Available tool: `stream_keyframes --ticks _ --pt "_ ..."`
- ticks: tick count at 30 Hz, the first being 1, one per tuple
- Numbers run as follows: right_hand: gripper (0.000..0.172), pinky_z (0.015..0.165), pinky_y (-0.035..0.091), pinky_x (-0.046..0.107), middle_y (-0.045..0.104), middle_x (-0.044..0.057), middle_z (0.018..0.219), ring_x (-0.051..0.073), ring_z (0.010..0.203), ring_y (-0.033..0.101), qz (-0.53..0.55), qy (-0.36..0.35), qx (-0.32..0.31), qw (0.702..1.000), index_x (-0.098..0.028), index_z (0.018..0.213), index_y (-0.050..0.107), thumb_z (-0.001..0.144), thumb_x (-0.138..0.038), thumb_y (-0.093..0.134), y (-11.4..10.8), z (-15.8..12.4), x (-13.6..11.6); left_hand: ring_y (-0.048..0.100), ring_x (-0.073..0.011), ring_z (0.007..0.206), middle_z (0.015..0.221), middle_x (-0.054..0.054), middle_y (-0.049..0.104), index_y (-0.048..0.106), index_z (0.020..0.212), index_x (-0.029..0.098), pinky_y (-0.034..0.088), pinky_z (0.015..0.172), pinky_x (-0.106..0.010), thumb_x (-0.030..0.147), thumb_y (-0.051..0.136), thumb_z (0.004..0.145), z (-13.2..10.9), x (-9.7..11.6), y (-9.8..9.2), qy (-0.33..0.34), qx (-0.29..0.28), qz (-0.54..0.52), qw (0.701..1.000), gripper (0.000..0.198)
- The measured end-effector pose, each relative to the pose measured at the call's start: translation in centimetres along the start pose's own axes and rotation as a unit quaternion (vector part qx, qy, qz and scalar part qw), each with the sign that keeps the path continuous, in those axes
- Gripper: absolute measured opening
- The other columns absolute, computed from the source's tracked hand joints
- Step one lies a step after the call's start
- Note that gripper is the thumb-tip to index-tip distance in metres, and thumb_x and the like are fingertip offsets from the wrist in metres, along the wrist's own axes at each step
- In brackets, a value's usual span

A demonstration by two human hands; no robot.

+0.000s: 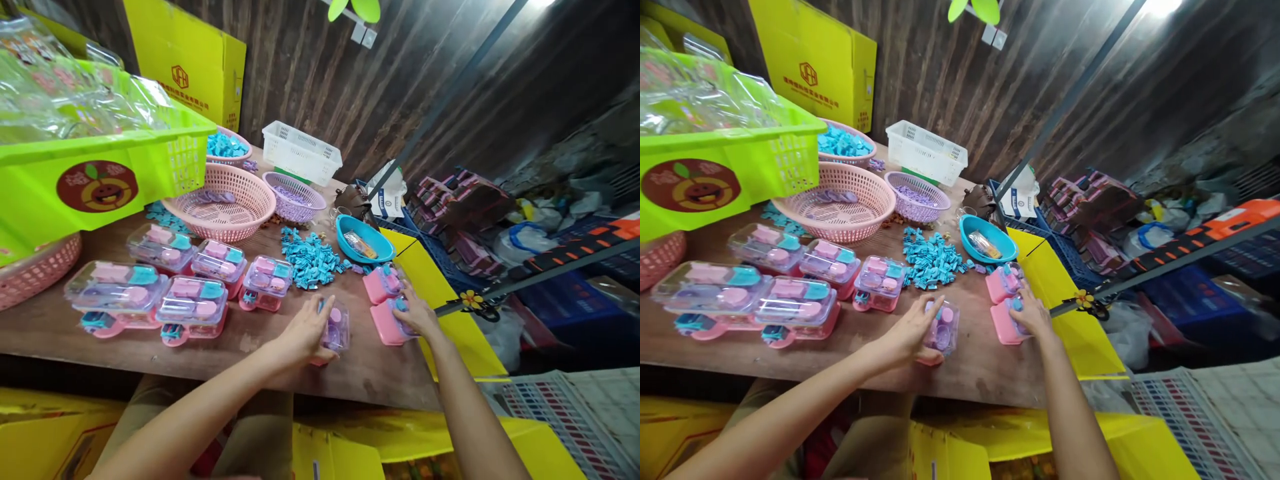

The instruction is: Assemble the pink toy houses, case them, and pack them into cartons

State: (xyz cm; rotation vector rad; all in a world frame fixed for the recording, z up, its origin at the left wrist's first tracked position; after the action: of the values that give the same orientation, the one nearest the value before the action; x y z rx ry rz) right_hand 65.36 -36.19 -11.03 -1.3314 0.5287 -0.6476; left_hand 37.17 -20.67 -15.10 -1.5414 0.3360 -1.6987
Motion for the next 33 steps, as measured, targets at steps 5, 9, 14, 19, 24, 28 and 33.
stream_keyframes --ticks 5,9,14,19,24,28,33 --pt "0.048 0.096 0.034 0.051 0.046 0.016 0.133 0.031 0.122 0.04 0.072 0.005 0.081 0.994 -0.016 0.123 0.048 0.08 -0.038 0.047 -2.0 -2.2 -6.2 0.008 -0.0374 0.137 0.147 -0.024 0.006 -0.003 0.143 0.012 0.021 0.108 -0.051 0.047 0.077 0.049 0.4 -3.8 0.7 0.065 -0.046 -0.143 0.986 0.128" --pt "0.053 0.093 0.04 0.043 0.048 0.014 0.13 0.026 0.116 0.048 0.173 -0.06 -0.052 0.982 -0.02 0.133 0.038 0.085 -0.043 0.038 -1.7 -7.1 -14.1 0.024 -0.0333 0.133 0.142 -0.02 0.023 0.005 0.143 0.014 0.025 0.108 -0.047 0.039 0.079 0.045 0.2 -3.1 4.4 0.017 0.01 -0.19 0.982 0.126" --pt "0.055 0.091 0.042 0.041 0.052 0.01 0.117 0.025 0.108 0.052 0.157 -0.055 -0.126 0.978 -0.025 0.127 0.043 0.074 -0.034 0.053 -1.3 -9.8 -16.2 0.015 -0.0352 0.136 0.146 -0.023 0.017 -0.009 0.142 0.015 0.016 0.107 -0.057 0.045 0.078 0.048 -1.8 -0.2 8.0 -0.088 0.065 -0.157 0.982 0.131" --pt "0.048 0.086 0.044 0.039 0.052 0.009 0.105 0.025 0.099 0.054 0.141 -0.051 -0.092 0.984 -0.021 0.118 0.049 0.071 -0.033 0.052 -1.4 -9.5 -15.3 0.012 -0.0352 0.137 0.146 -0.027 0.015 -0.011 0.141 0.009 0.008 0.108 -0.058 0.05 0.077 0.047 -2.0 0.2 8.6 -0.095 0.045 -0.15 0.983 0.135" --pt "0.045 0.086 0.043 0.04 0.051 0.009 0.105 0.026 0.098 0.053 0.106 -0.057 -0.028 0.992 -0.02 0.113 0.051 0.071 -0.035 0.051 -1.2 -10.0 -16.2 0.021 -0.0353 0.135 0.142 -0.026 0.026 -0.002 0.141 0.006 0.011 0.108 -0.057 0.044 0.073 0.048 -1.5 0.1 8.6 -0.094 0.071 -0.137 0.984 0.126" --pt "0.042 0.084 0.044 0.041 0.051 0.012 0.111 0.028 0.101 0.052 0.075 -0.073 0.003 0.994 -0.018 0.11 0.051 0.071 -0.034 0.049 -1.2 -10.2 -16.7 0.024 -0.035 0.133 0.14 -0.026 0.03 0.003 0.14 0.005 0.012 0.108 -0.056 0.041 0.071 0.047 -1.5 0.2 8.5 -0.089 0.084 -0.134 0.983 0.121" --pt "0.04 0.084 0.043 0.04 0.051 0.011 0.115 0.027 0.103 0.051 0.049 -0.102 -0.017 0.993 -0.018 0.112 0.05 0.075 -0.033 0.046 -1.5 -10.2 -16.9 0.028 -0.0348 0.131 0.138 -0.026 0.033 0.005 0.139 0.005 0.014 0.108 -0.056 0.04 0.072 0.046 -1.6 0.3 8.3 -0.086 0.094 -0.144 0.981 0.12"
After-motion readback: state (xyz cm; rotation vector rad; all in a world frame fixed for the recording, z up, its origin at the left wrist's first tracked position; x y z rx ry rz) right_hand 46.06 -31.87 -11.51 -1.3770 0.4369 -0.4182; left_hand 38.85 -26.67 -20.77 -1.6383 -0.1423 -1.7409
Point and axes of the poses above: each hand's wrist, its own z-axis towards the middle knuckle, its own y-axis out of the palm, x = y × z, the point moved 1 cm from there along z, towards the middle knuckle
